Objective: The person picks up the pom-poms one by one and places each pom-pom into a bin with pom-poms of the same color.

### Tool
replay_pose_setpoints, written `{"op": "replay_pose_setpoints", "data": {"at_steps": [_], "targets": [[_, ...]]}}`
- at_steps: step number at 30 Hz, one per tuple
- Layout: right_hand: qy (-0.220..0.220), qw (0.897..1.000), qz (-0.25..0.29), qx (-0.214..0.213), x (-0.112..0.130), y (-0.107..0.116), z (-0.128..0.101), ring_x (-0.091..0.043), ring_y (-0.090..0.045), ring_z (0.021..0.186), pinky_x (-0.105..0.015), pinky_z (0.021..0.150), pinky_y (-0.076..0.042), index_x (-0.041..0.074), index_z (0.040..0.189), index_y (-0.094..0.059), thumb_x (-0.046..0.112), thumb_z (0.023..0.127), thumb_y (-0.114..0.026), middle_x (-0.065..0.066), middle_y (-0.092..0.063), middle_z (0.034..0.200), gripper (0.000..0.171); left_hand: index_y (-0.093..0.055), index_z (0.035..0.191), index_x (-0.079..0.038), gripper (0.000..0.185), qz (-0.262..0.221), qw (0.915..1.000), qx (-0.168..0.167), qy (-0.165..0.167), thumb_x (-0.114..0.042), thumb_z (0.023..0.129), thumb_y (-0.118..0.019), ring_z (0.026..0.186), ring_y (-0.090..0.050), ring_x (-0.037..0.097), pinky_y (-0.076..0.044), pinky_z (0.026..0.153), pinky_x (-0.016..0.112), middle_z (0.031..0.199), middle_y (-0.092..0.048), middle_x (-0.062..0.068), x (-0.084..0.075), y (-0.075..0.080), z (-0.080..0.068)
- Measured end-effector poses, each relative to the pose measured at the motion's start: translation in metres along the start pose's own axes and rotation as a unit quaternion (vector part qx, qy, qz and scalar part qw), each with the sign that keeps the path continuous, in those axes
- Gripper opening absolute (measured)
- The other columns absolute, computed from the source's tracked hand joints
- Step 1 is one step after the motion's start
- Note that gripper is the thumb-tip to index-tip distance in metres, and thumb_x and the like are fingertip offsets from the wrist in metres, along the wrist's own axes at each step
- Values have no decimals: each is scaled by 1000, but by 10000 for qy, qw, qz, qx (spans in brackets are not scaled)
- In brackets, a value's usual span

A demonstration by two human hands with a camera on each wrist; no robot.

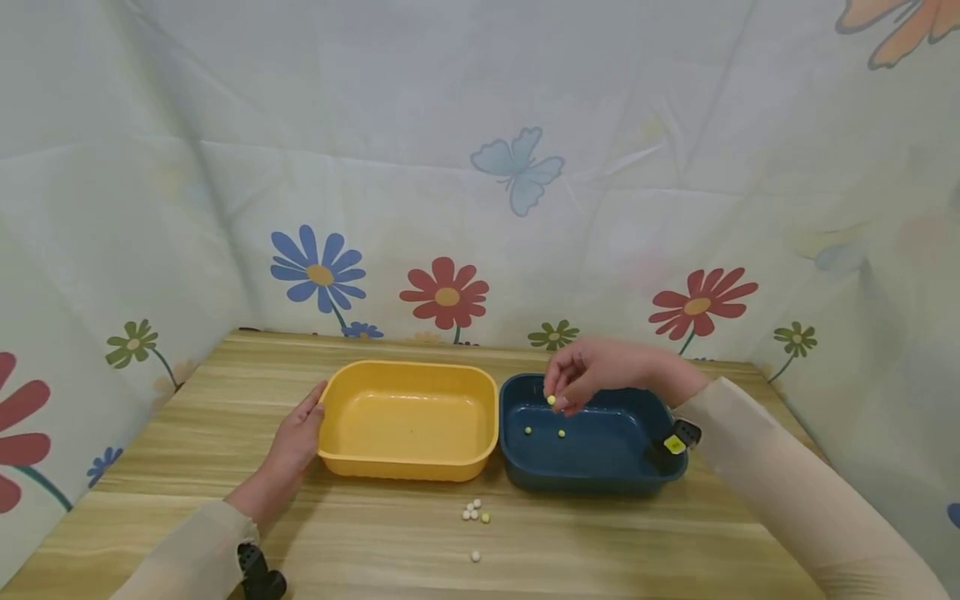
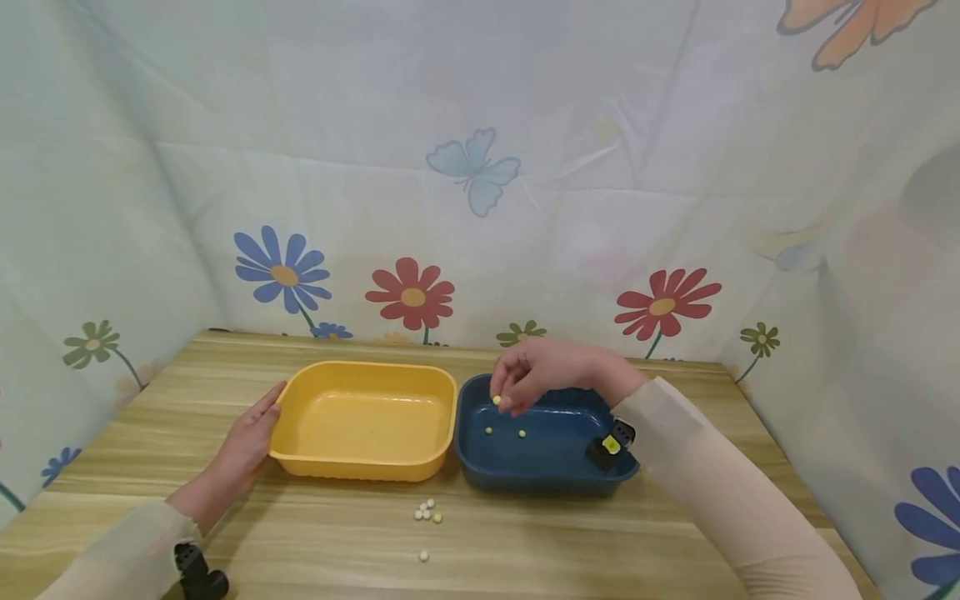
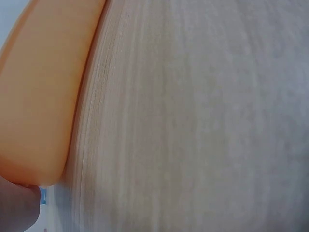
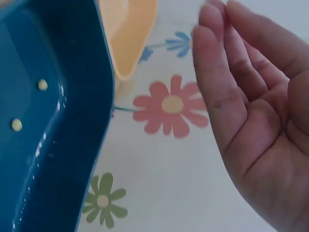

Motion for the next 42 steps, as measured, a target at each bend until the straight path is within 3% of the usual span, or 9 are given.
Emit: {"op": "replay_pose_setpoints", "data": {"at_steps": [7,14,22,33,42], "targets": [[-47,9996,-227,189,-15,16,-1,-12,-72,83,-31,86,-64,-2,106,-68,11,95,-71,-11,-77,94,18,-5,166,-14,55,17,10000,18,-41,-20,113,-22,161,-8,36,-17,132,51,174,-1,13,-1,0,-1],[-240,9996,-27,146,-35,20,1,-12,-71,83,-29,86,-64,-3,106,-67,12,95,-71,1,-75,89,19,-4,166,-14,55,53,10000,54,-36,-20,114,-22,161,-6,37,-16,132,52,173,1,14,1,1,-1],[-461,9988,67,135,-50,23,5,-10,-71,82,-26,84,-63,-6,107,-67,10,96,-70,2,-75,88,20,-5,166,-13,55,85,10000,-13,-4,-21,113,-21,161,-8,37,-17,132,52,174,-1,13,0,0,0],[-1053,9941,225,106,-91,28,15,-14,-69,84,-28,86,-62,-1,106,-70,12,96,-70,-2,-76,91,16,-5,166,-13,55,56,10000,-28,-25,-21,113,-22,162,-8,35,-16,132,51,174,-2,12,-3,-1,-2],[-1401,9891,429,135,-112,24,19,-10,-68,80,-23,80,-62,0,103,-71,8,96,-69,4,-75,86,11,-5,166,-12,55,59,10000,-53,-19,-20,113,-22,161,-8,36,-16,132,52,174,-2,14,-3,-2,-5]]}}
Point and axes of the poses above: each hand's wrist, its own z-axis towards the middle knuckle, its own y-axis out of the back of the hand, x = y × z, the point moved 2 cm from there along z, towards the middle knuckle
